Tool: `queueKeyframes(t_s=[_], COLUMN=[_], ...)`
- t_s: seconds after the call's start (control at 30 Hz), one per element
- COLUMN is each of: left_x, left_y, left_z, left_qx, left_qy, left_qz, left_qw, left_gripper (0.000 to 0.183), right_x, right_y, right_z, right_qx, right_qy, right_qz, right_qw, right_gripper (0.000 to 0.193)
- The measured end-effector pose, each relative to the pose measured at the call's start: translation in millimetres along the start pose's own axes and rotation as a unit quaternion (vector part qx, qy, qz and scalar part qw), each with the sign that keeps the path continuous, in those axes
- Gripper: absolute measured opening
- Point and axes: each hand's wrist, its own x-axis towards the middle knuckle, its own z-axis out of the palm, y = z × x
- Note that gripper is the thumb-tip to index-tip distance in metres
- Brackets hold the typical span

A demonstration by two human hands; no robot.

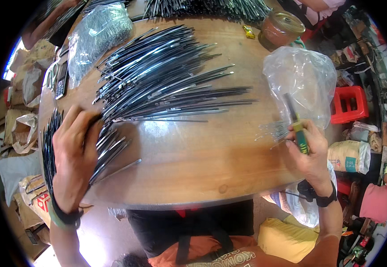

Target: The person uses pliers to bend and join multiple thin metal rods together, picking them up from a pile and securing them into a branched structure.

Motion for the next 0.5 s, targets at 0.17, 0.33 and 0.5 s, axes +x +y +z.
queueKeyframes(t_s=[0.17,0.33,0.5], left_x=[-69.9,-119.5,-136.2], left_y=[21.3,51.0,73.0], left_z=[-8.5,5.3,26.0], left_qx=[-0.221,-0.534,-0.647], left_qy=[-0.048,-0.098,-0.093], left_qz=[-0.204,-0.439,-0.476], left_qw=[0.953,0.716,0.589], left_gripper=[0.009,0.013,0.015], right_x=[1.2,-6.5,9.1], right_y=[-13.4,-10.5,-5.2], right_z=[5.3,12.9,14.5], right_qx=[-0.16,-0.279,-0.336], right_qy=[-0.039,-0.076,-0.108], right_qz=[-0.196,-0.294,-0.363], right_qw=[0.967,0.911,0.862], right_gripper=[0.024,0.02,0.016])
